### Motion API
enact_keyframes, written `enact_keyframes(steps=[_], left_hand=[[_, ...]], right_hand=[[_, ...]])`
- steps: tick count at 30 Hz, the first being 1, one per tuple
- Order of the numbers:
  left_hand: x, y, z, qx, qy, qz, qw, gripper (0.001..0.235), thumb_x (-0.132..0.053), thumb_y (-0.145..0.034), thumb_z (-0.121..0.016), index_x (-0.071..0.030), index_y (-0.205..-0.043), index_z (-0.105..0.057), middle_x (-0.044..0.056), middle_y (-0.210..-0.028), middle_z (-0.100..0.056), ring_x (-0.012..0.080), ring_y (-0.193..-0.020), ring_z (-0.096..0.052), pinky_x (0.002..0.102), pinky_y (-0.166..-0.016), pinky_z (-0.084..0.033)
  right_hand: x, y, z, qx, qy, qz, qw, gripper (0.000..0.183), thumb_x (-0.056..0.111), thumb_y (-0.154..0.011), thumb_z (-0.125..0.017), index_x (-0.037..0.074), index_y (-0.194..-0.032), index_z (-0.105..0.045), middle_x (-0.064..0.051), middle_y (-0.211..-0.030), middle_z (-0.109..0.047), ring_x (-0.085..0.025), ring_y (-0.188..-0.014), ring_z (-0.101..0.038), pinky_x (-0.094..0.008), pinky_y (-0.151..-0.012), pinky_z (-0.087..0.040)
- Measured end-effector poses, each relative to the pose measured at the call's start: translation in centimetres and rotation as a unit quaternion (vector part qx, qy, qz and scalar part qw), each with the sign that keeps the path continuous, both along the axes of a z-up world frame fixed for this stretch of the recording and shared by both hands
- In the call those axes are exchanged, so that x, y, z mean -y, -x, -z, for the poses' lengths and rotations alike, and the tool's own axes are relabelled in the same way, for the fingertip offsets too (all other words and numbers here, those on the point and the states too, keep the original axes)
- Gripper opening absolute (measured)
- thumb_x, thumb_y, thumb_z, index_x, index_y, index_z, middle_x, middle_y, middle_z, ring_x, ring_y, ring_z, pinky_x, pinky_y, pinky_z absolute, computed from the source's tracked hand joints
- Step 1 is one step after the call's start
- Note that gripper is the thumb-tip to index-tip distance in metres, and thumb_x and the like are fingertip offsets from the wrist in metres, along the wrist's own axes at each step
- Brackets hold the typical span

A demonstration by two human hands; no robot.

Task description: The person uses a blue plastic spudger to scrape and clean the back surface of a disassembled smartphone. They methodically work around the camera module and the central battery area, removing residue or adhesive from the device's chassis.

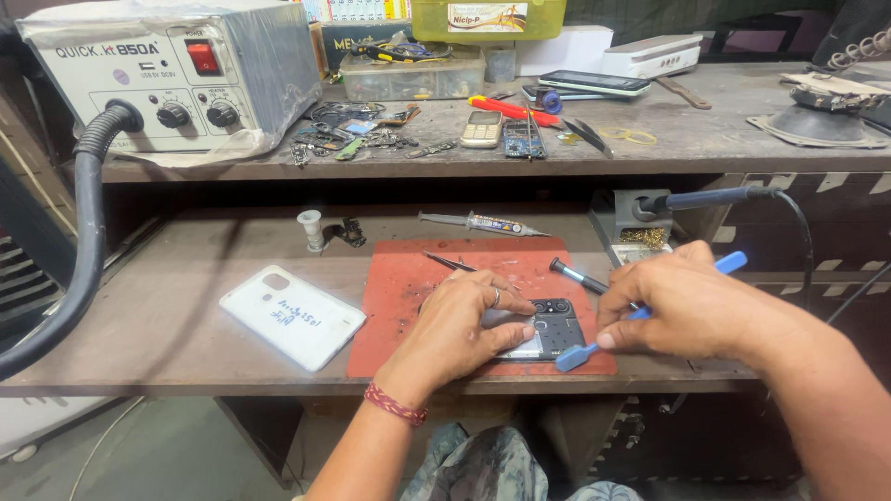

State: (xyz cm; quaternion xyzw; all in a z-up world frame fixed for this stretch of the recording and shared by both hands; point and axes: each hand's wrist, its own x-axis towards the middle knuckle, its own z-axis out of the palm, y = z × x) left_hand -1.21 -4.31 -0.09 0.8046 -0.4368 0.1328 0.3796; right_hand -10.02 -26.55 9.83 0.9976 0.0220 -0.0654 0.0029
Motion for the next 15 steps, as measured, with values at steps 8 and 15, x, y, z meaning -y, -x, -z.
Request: enact_keyframes(steps=[8,15], left_hand=[[0.0,0.2,0.0,-0.016,-0.001,-0.005,1.000,0.028,-0.031,-0.077,-0.082,-0.016,-0.100,-0.082,0.004,-0.106,-0.073,0.0272,-0.111,-0.062,0.041,-0.098,-0.047],[0.0,0.1,0.1,-0.020,0.004,-0.005,1.000,0.028,-0.031,-0.078,-0.082,-0.016,-0.102,-0.081,0.005,-0.108,-0.072,0.0288,-0.112,-0.062,0.041,-0.098,-0.047]], right_hand=[[1.4,-0.1,-1.2,0.010,-0.041,0.016,0.999,0.026,0.047,-0.079,-0.081,0.026,-0.094,-0.084,0.008,-0.095,-0.079,-0.012,-0.103,-0.069,-0.037,-0.111,-0.027],[1.8,-1.1,2.5,0.065,-0.144,-0.031,0.987,0.030,0.046,-0.077,-0.082,0.024,-0.097,-0.084,0.002,-0.092,-0.080,-0.016,-0.095,-0.073,-0.033,-0.096,-0.047]])
